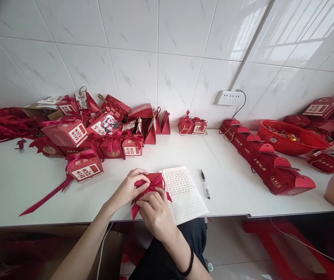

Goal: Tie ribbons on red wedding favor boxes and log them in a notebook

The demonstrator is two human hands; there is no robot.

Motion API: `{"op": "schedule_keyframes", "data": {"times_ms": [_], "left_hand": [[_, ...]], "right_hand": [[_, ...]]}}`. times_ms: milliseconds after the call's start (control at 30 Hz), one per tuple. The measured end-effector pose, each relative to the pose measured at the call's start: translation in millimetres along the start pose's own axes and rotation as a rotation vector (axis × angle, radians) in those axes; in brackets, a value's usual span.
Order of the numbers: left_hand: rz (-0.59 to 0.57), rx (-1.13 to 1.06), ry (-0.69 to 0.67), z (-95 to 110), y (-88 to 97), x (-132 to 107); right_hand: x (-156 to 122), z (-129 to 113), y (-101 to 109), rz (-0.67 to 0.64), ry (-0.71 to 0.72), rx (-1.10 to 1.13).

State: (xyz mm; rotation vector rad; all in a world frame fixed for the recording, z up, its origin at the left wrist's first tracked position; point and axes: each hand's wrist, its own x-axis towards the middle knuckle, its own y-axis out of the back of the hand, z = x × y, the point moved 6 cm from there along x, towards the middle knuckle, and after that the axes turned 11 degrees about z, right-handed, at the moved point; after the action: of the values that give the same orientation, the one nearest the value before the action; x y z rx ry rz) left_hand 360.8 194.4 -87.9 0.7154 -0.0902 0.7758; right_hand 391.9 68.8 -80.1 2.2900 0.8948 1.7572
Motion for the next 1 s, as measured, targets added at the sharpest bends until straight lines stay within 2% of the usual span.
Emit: {"op": "schedule_keyframes", "data": {"times_ms": [567,800,900,1000], "left_hand": [[0.023,-0.011,0.046,-2.5,-2.8,-0.8],[0.024,-0.017,0.053,-1.9,-2.1,-0.4],[0.013,-0.019,0.058,-1.6,-2.5,-0.4],[0.015,-0.030,0.047,-0.6,-2.5,-0.5]], "right_hand": [[4.6,-5.6,5.2,0.086,0.020,0.059],[4.5,-11.2,3.8,0.014,0.037,0.096],[6.9,-1.7,15.3,0.020,-0.042,0.127],[6.1,29.8,35.0,0.104,-0.312,0.000]]}}
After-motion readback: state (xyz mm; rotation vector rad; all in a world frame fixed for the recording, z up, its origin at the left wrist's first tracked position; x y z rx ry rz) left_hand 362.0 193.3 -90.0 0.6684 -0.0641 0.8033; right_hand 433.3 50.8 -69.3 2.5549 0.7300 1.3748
